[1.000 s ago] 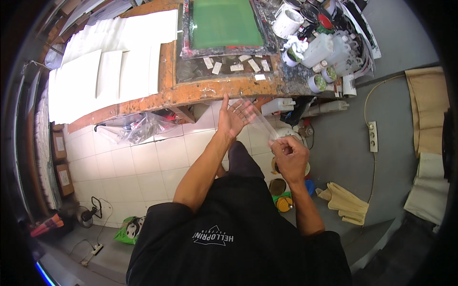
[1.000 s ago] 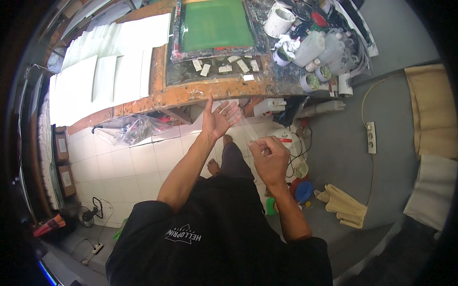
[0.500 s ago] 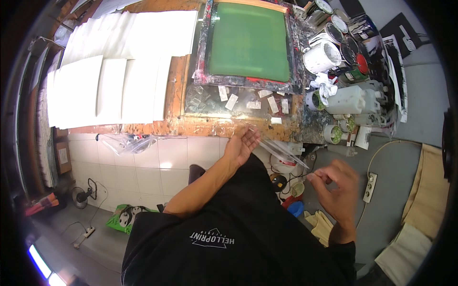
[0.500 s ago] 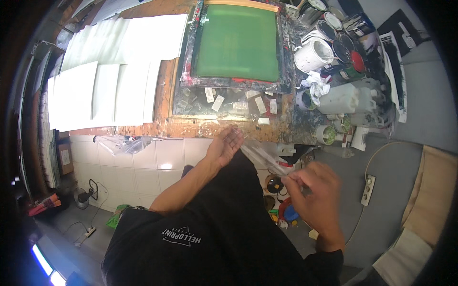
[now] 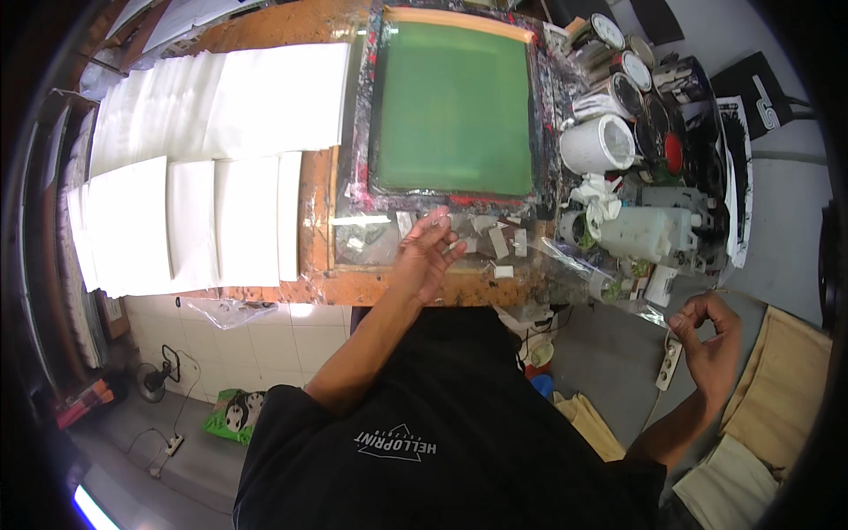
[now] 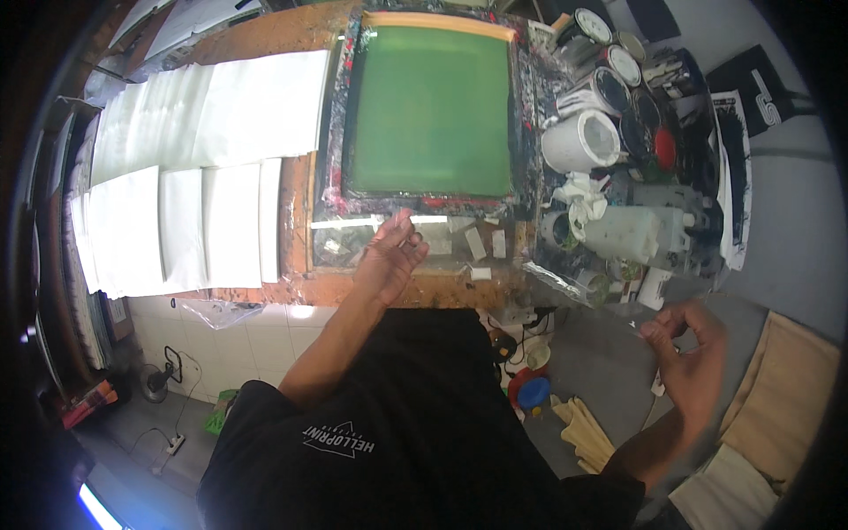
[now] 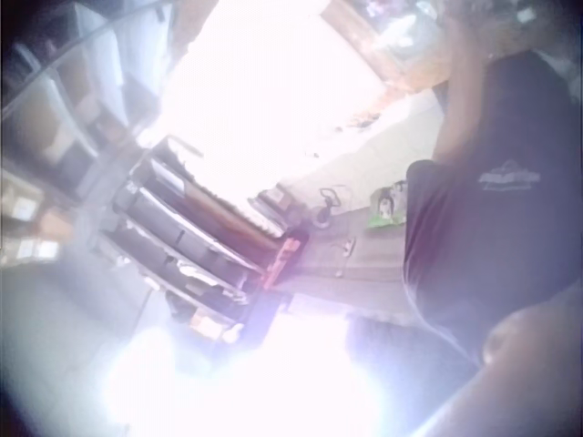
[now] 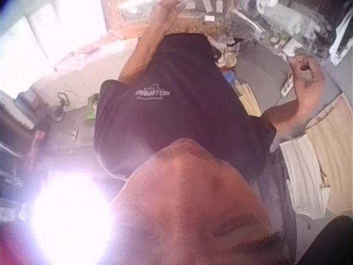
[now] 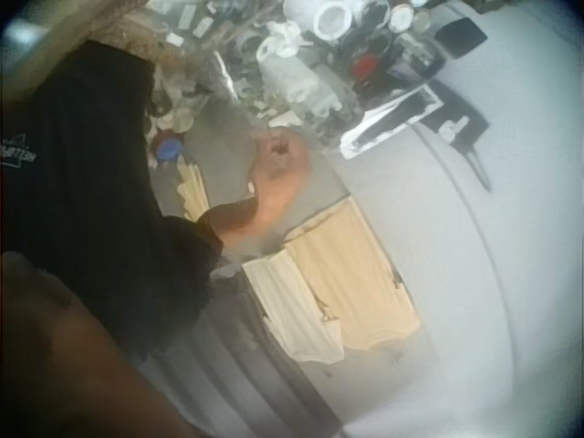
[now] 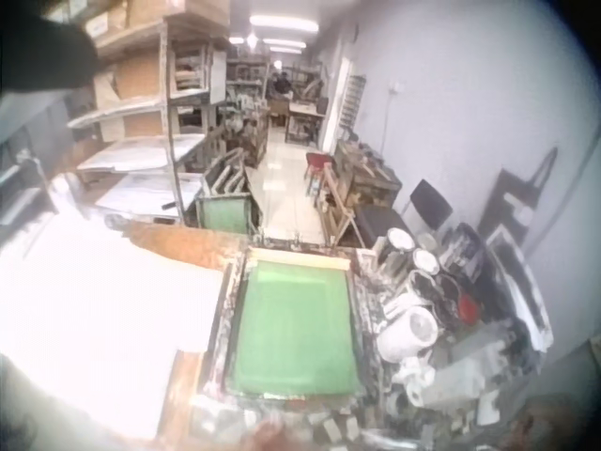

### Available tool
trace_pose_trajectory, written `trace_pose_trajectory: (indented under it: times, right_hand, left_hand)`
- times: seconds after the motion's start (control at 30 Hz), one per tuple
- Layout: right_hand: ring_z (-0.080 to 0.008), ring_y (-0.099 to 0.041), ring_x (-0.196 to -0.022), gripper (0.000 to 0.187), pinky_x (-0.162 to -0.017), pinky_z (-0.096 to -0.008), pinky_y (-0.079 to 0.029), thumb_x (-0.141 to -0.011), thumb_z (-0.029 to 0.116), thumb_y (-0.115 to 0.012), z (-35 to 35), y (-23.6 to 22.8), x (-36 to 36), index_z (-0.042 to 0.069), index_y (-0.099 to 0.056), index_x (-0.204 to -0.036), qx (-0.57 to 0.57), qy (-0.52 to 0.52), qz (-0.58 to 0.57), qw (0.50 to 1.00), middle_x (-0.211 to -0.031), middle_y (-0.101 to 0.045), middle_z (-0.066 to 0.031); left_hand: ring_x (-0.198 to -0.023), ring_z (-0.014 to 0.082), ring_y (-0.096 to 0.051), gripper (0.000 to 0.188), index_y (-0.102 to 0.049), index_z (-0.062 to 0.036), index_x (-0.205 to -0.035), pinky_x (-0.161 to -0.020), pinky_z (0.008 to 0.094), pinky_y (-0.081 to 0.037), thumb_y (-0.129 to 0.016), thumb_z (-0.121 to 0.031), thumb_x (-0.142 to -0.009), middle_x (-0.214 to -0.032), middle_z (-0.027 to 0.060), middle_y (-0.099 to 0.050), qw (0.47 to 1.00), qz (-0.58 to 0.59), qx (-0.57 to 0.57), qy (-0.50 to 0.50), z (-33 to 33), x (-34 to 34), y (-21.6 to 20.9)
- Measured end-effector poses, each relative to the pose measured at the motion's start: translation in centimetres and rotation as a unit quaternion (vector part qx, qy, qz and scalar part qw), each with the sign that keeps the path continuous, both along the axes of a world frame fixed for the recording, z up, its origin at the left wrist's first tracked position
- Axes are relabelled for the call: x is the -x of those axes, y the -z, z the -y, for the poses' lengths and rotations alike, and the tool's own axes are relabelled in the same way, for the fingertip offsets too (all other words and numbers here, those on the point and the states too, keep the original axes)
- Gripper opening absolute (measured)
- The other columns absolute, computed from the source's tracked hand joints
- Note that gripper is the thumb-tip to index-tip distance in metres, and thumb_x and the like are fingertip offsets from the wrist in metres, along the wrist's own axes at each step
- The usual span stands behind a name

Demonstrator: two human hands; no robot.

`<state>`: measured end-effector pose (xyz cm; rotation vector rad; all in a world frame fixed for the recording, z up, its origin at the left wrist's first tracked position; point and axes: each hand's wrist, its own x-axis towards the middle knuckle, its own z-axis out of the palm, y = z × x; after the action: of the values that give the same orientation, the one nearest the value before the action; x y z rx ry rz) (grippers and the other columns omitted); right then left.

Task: The person tapes the edges of a green screen printing frame using clear adhesive tape. They repeatedly tear tape, apply it along the frame edges, and smooth it down by hand.

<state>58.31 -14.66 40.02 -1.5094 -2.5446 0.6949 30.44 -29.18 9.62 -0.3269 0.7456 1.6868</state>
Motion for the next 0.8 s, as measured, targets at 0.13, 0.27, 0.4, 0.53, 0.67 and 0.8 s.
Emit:
trace_pose_trajectory:
  times: [0.13, 0.27, 0.4, 0.53, 0.67, 0.8]
  right_hand:
    - [-0.0099, -0.053, -0.073, 0.018, -0.071, -0.0267, -0.044, -0.079, 0.009, -0.082, -2.9, 2.6, 0.5, 0.001, -0.068, -0.087, 0.023, 0.059, -0.018, 0.998, -0.078, -0.064, -0.0012]
    - [-0.0093, -0.056, -0.076, 0.020, -0.072, -0.0261, -0.045, -0.083, 0.012, -0.080, -7.9, 5.5, 3.7, 0.000, -0.070, -0.095, -0.022, 0.043, -0.046, 0.998, -0.080, -0.065, -0.0019]
    - [-0.0092, -0.058, -0.075, 0.025, -0.069, -0.0258, -0.047, -0.085, 0.017, -0.080, -15.4, 10.5, 8.5, 0.000, -0.072, -0.100, -0.050, 0.001, -0.143, 0.989, -0.086, -0.070, -0.0037]
    - [-0.0101, -0.056, -0.071, 0.031, -0.069, -0.0261, -0.047, -0.083, 0.020, -0.082, -24.2, 16.9, 14.9, 0.001, -0.074, -0.106, -0.114, -0.005, -0.205, 0.972, -0.084, -0.069, -0.0033]
    - [-0.0136, -0.061, -0.069, 0.042, -0.070, -0.0296, -0.050, -0.079, 0.023, -0.083, -31.6, 23.5, 20.1, 0.003, -0.074, -0.115, -0.116, 0.038, -0.182, 0.976, -0.080, -0.071, -0.0057]
    - [-0.0145, -0.065, -0.070, 0.038, -0.070, -0.0307, -0.052, -0.079, 0.022, -0.084, -36.0, 28.4, 25.7, 0.003, -0.076, -0.111, -0.194, 0.097, -0.166, 0.962, -0.080, -0.073, -0.0053]
  left_hand:
    - [-0.089, 0.0135, -0.067, 0.019, -0.071, -0.0078, -0.114, -0.083, 0.0348, -0.060, -0.071, -0.018, -0.098, -0.097, 0.0016, -0.071, 0.995, -0.083, -0.048, -0.026, -1.3, 5.3, 0.4]
    - [-0.088, 0.0153, -0.070, 0.021, -0.072, -0.0063, -0.112, -0.079, 0.0338, -0.060, -0.070, -0.023, -0.099, -0.096, 0.0055, -0.074, 0.983, -0.177, -0.038, -0.004, -3.2, 11.9, 0.2]
    - [-0.090, 0.0170, -0.072, 0.026, -0.071, -0.0040, -0.113, -0.077, 0.0321, -0.061, -0.071, -0.025, -0.099, -0.100, 0.0093, -0.075, 0.951, -0.309, -0.009, -0.004, -7.7, 18.2, -1.1]
    - [-0.097, 0.0201, -0.070, 0.032, -0.063, 0.0000, -0.125, -0.083, 0.0356, -0.059, -0.068, -0.020, -0.100, -0.103, 0.0091, -0.073, 0.938, -0.347, 0.007, -0.011, -13.0, 24.0, -1.9]
    - [-0.096, 0.0199, -0.071, 0.044, -0.058, 0.0019, -0.130, -0.082, 0.0347, -0.060, -0.076, -0.013, -0.094, -0.105, 0.0125, -0.073, 0.921, -0.385, 0.040, -0.041, -18.6, 26.8, -0.9]
    - [-0.092, 0.0164, -0.071, 0.046, -0.060, 0.0038, -0.126, -0.077, 0.0289, -0.059, -0.081, -0.012, -0.089, -0.100, 0.0117, -0.074, 0.881, -0.458, 0.089, -0.080, -22.4, 29.5, 1.9]
